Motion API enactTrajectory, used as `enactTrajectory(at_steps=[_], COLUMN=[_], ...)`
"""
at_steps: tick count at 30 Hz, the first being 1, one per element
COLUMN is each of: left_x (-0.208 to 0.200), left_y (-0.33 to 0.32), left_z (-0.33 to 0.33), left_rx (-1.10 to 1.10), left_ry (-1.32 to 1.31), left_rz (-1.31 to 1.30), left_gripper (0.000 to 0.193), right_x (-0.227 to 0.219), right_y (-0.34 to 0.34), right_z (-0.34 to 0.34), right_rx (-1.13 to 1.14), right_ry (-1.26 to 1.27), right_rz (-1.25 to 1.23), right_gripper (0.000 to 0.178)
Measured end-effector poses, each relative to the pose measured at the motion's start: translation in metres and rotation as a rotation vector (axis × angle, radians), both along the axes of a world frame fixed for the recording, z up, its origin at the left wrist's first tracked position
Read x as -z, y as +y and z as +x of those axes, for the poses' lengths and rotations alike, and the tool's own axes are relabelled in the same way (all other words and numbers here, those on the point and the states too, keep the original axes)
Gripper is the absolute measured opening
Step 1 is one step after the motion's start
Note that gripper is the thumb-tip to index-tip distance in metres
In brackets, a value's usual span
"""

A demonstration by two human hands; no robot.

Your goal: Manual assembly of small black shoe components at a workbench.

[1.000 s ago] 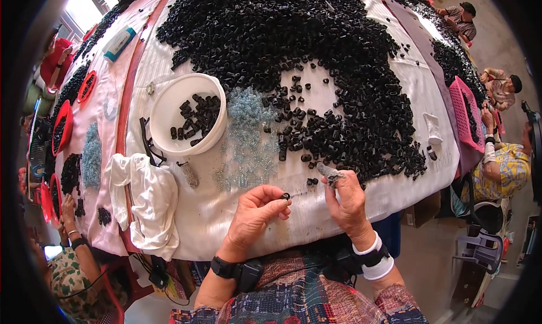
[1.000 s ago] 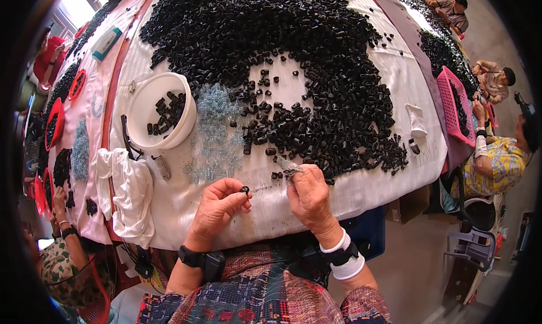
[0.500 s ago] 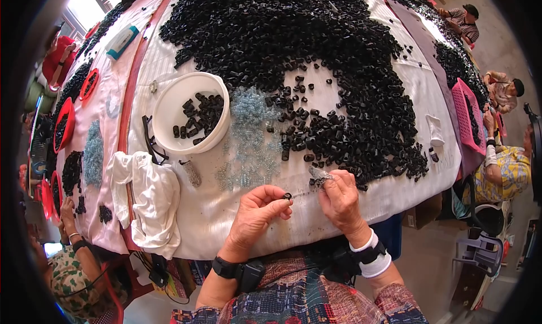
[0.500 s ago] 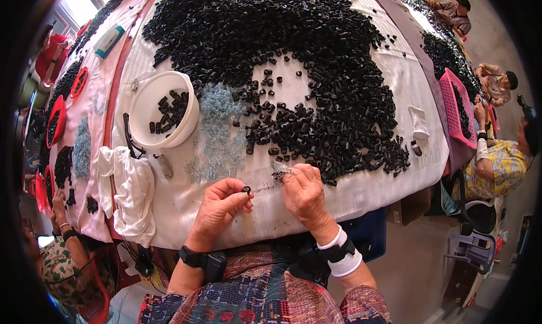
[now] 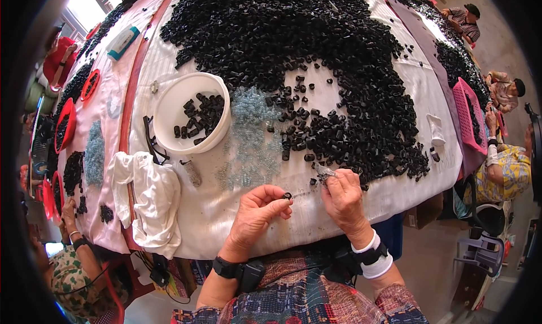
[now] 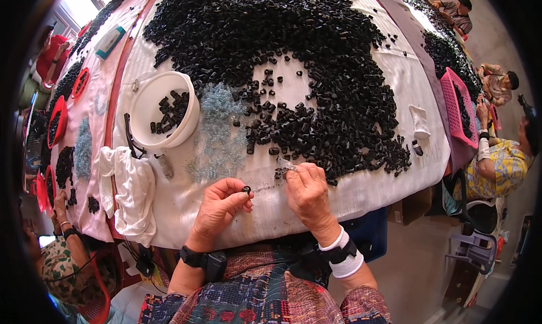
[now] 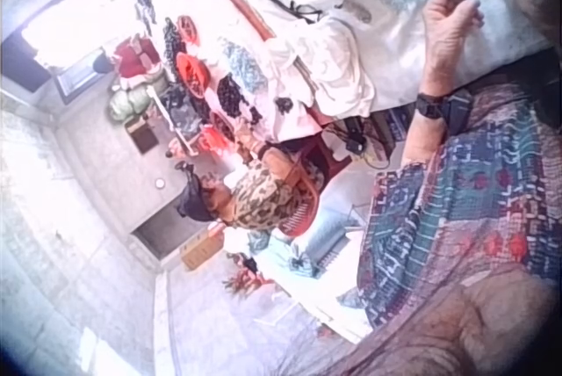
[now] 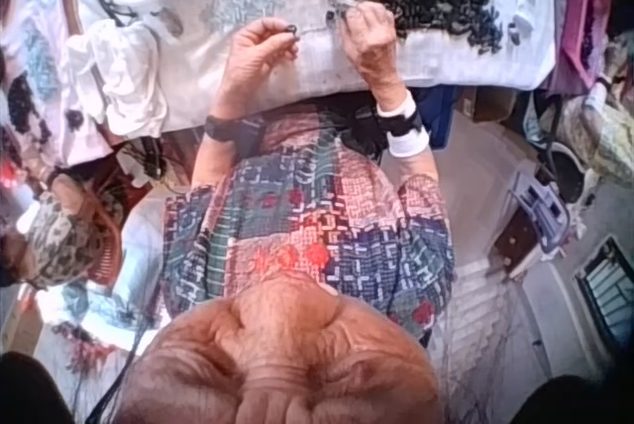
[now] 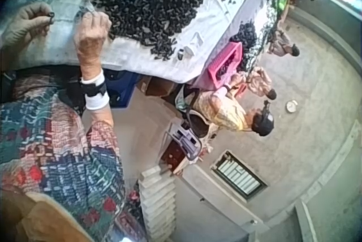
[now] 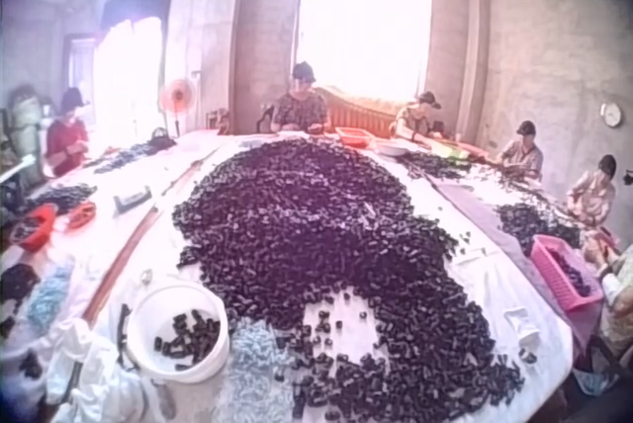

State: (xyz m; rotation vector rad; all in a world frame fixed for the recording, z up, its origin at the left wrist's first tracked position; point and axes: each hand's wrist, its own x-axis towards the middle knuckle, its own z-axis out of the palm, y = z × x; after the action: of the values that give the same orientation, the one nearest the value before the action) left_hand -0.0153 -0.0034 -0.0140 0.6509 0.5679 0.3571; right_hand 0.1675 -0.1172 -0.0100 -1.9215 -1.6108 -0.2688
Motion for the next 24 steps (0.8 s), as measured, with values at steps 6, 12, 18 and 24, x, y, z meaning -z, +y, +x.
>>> enactTrajectory(at_steps=[6, 12, 18, 24], left_x=[-0.002, -0.004, -0.014, -0.014], left_y=[-0.001, -0.001, -0.007, -0.011], left_z=[-0.001, -0.001, 0.003, 0.007], left_rx=[-0.012, -0.017, 0.010, 0.002], left_ry=[-0.003, 0.003, 0.054, 0.056], left_rz=[-0.006, 0.012, 0.100, 0.142], left_gripper=[0.015, 0.015, 0.016, 0.015], right_x=[-0.005, -0.005, -0.029, -0.026], right_y=[0.006, 0.006, 0.007, 0.008], right_z=[-0.001, -0.001, -0.029, -0.037], right_rx=[-0.003, -0.014, -0.062, -0.069], right_ry=[-0.028, 0.061, 0.815, 0.904], right_rz=[-0.116, -0.017, 0.109, 0.149], right_gripper=[0.023, 0.026, 0.026, 0.024])
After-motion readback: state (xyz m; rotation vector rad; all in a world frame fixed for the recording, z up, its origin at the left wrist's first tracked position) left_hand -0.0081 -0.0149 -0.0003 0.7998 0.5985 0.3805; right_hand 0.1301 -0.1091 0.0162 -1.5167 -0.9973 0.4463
